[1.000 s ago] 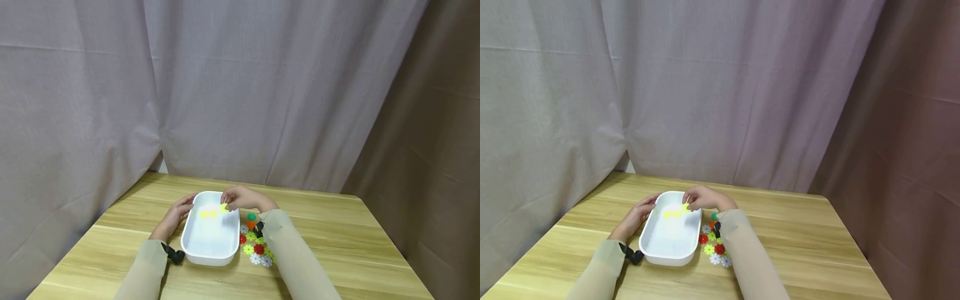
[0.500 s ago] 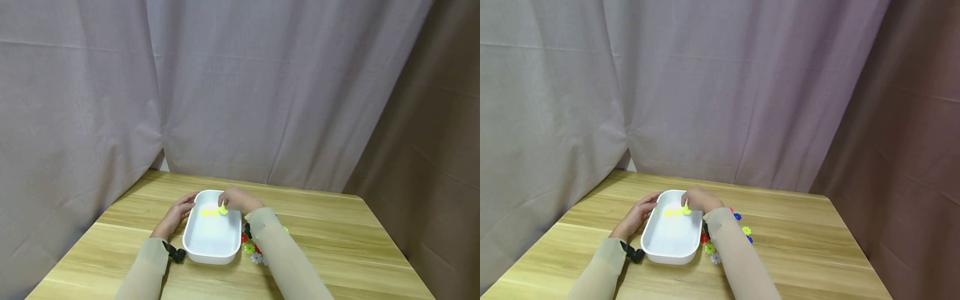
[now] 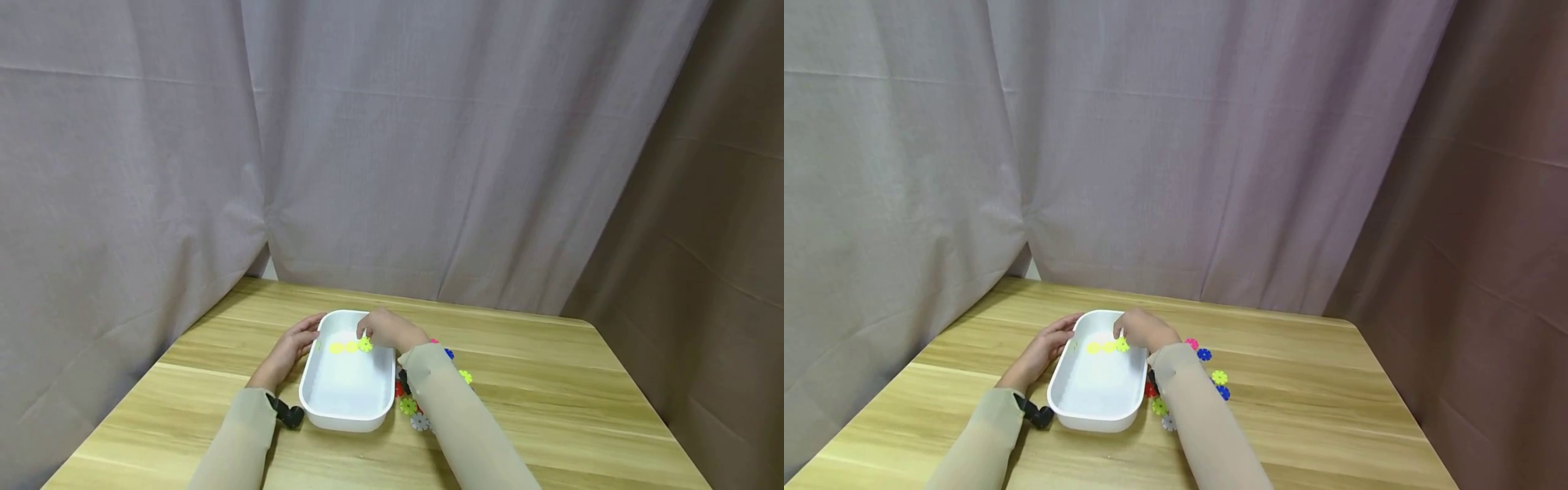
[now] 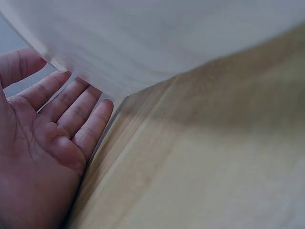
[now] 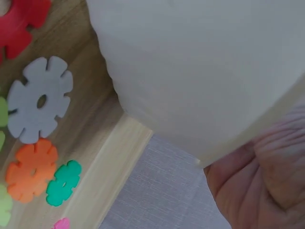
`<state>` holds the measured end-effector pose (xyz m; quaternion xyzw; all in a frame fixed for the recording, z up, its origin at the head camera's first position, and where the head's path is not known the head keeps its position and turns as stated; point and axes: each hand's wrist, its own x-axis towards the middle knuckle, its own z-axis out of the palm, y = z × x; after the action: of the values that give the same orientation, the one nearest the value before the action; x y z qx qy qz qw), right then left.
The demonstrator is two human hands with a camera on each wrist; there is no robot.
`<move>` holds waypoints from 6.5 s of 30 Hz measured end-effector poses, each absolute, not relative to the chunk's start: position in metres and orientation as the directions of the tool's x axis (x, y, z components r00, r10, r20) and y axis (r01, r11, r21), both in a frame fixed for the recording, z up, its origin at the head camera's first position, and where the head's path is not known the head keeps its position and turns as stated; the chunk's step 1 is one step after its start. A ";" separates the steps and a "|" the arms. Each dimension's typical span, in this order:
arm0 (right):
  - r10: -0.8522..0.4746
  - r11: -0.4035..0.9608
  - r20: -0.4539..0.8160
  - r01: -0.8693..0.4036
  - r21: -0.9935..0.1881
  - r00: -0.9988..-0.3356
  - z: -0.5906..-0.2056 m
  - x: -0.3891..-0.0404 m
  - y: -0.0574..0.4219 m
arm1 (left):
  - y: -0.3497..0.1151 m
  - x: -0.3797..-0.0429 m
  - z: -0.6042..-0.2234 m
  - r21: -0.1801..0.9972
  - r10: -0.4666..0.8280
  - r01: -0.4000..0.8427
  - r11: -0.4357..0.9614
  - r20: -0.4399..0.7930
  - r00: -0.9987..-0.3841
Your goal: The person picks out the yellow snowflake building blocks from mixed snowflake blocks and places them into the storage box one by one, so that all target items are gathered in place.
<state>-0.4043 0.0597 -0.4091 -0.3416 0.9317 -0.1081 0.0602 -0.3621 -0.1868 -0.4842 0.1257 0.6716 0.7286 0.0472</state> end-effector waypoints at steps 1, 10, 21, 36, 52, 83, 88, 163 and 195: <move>-0.647 0.746 -0.037 -0.622 -0.237 -0.762 -0.410 -0.404 0.059 | -0.187 -0.362 -0.484 0.991 0.238 0.100 -0.094 0.120 -0.964; -0.651 0.742 -0.022 -0.630 -0.228 -0.759 -0.413 -0.402 0.059 | -0.187 -0.364 -0.485 0.989 0.253 0.096 -0.112 0.122 -0.960; -0.683 0.703 0.028 -0.667 -0.245 -0.730 -0.417 -0.405 0.061 | -0.187 -0.361 -0.484 0.992 0.242 0.087 -0.094 0.108 -0.964; -0.699 0.657 0.028 -0.657 -0.369 -0.715 -0.417 -0.404 0.062 | -0.187 -0.360 -0.483 0.991 0.228 0.088 -0.102 0.110 -0.967; -0.751 0.517 0.108 -0.681 -0.518 -0.652 -0.420 -0.401 0.070 | -0.188 -0.363 -0.485 0.993 0.234 0.083 -0.082 0.100 -0.967; -0.696 0.421 0.316 -0.723 -0.548 -0.644 -0.412 -0.372 0.087 | -0.188 -0.364 -0.485 0.993 0.236 0.081 -0.087 0.100 -0.967; -0.682 0.397 0.376 -0.749 -0.530 -0.627 -0.408 -0.364 0.091 | -0.188 -0.365 -0.486 0.993 0.236 0.085 -0.084 0.103 -0.966; -0.629 0.623 0.085 -0.566 -0.540 -0.772 -0.457 -0.358 0.215 | -0.188 -0.363 -0.481 0.993 0.237 0.084 -0.078 0.100 -0.966; -0.609 0.621 0.055 -0.519 -0.588 -0.791 -0.457 -0.356 0.215 | -0.188 -0.362 -0.480 0.996 0.231 0.067 -0.064 0.080 -0.970</move>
<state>-0.3557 0.2155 -0.4575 -0.3142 0.8971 -0.3014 0.0746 -0.3615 -0.1881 -0.4801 0.1094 0.6819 0.7210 0.0570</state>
